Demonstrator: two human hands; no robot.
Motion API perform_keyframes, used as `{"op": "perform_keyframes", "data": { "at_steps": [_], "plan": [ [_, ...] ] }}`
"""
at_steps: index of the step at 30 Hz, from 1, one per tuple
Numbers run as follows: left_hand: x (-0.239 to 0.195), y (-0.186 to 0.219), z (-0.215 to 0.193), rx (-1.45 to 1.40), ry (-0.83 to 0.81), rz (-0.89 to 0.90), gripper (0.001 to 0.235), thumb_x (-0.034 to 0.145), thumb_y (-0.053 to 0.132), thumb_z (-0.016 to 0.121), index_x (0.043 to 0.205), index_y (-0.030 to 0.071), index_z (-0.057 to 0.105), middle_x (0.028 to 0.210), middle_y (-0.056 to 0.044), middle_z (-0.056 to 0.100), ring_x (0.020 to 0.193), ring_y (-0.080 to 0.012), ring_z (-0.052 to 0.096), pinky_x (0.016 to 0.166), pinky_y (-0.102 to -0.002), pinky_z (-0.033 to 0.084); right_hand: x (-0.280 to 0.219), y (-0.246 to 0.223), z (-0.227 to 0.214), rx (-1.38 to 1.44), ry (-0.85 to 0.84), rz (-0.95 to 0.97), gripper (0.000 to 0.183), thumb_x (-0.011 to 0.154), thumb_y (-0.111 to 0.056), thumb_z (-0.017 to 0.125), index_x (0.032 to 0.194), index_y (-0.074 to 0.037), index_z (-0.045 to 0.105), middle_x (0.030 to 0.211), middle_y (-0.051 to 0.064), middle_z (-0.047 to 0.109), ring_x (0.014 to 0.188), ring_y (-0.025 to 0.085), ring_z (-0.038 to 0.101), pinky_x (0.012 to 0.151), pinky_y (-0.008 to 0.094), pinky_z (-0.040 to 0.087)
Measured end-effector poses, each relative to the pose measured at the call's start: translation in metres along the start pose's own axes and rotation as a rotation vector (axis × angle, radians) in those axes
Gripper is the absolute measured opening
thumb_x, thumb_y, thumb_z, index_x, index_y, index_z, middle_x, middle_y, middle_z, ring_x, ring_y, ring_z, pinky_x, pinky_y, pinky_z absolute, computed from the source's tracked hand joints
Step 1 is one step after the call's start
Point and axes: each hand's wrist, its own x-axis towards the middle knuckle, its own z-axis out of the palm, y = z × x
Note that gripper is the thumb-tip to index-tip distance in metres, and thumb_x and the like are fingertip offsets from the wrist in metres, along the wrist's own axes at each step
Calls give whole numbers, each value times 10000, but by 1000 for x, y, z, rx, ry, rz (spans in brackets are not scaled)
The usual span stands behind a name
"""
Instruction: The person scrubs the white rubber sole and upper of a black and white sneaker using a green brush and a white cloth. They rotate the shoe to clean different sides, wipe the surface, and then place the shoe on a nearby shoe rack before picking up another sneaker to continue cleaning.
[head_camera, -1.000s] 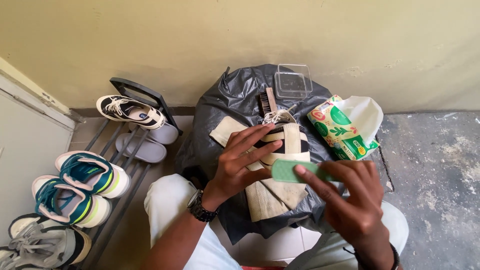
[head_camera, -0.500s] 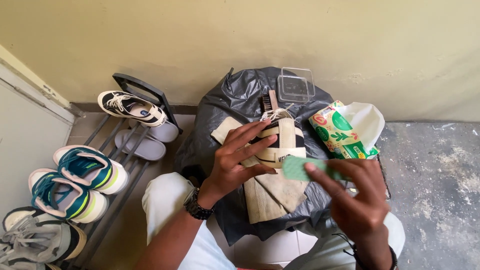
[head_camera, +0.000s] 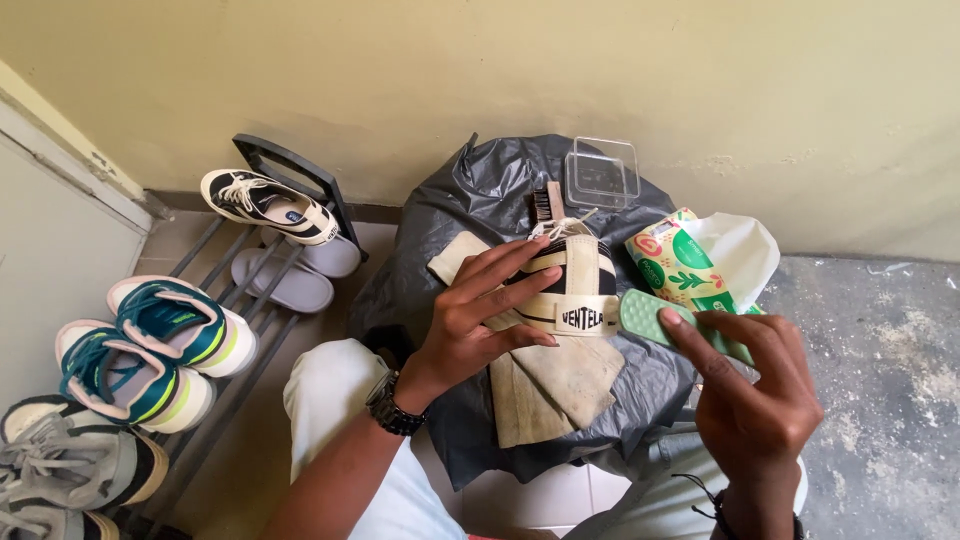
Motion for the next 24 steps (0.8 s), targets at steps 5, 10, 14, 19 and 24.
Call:
{"op": "perform_keyframes", "data": {
  "at_steps": [5, 10, 14, 19, 24],
  "plan": [
    [2, 3, 4, -24, -29, 7, 596, 943, 306, 797, 1463, 154, 549, 1565, -164, 514, 1469, -360, 552, 1245, -481, 472, 11, -16, 5, -50, -54, -73, 353, 977, 158, 699, 1201, -111, 749, 1080, 200, 717, 904, 301, 609, 726, 384, 438],
    [3, 4, 6, 63, -40, 36, 491, 1015, 226, 756, 1453, 140, 552, 1538, -177, 540, 1439, -365, 575, 1208, -488, 486, 24, -26, 16, -99, -76, -261, 327, 995, -21, 731, 1280, -177, 704, 1012, 88, 717, 857, 232, 622, 692, 372, 391],
    [1, 1, 0, 11, -34, 0, 519, 984, 276, 757, 1446, 141, 566, 1544, -158, 539, 1448, -356, 569, 1206, -469, 469, 14, -15, 10, -64, -85, -168, 358, 963, 63, 752, 1259, -136, 716, 1045, 129, 718, 908, 260, 625, 724, 372, 423],
    [0, 0, -2, -31, -7, -26, 593, 928, 317, 796, 1445, 140, 564, 1541, -155, 539, 1456, -351, 560, 1236, -470, 465, -6, 3, 3, -44, -20, 9, 437, 1028, 260, 644, 1217, -116, 758, 1056, 189, 706, 890, 303, 607, 727, 391, 464],
    [2, 1, 2, -75, -37, -38, 572, 947, 301, 778, 1452, 151, 556, 1558, -142, 522, 1480, -343, 536, 1274, -487, 455, 14, -28, 4, -22, -36, -41, 286, 980, 128, 711, 1170, -80, 760, 1067, 191, 725, 901, 302, 606, 759, 405, 422]
  ]
}}
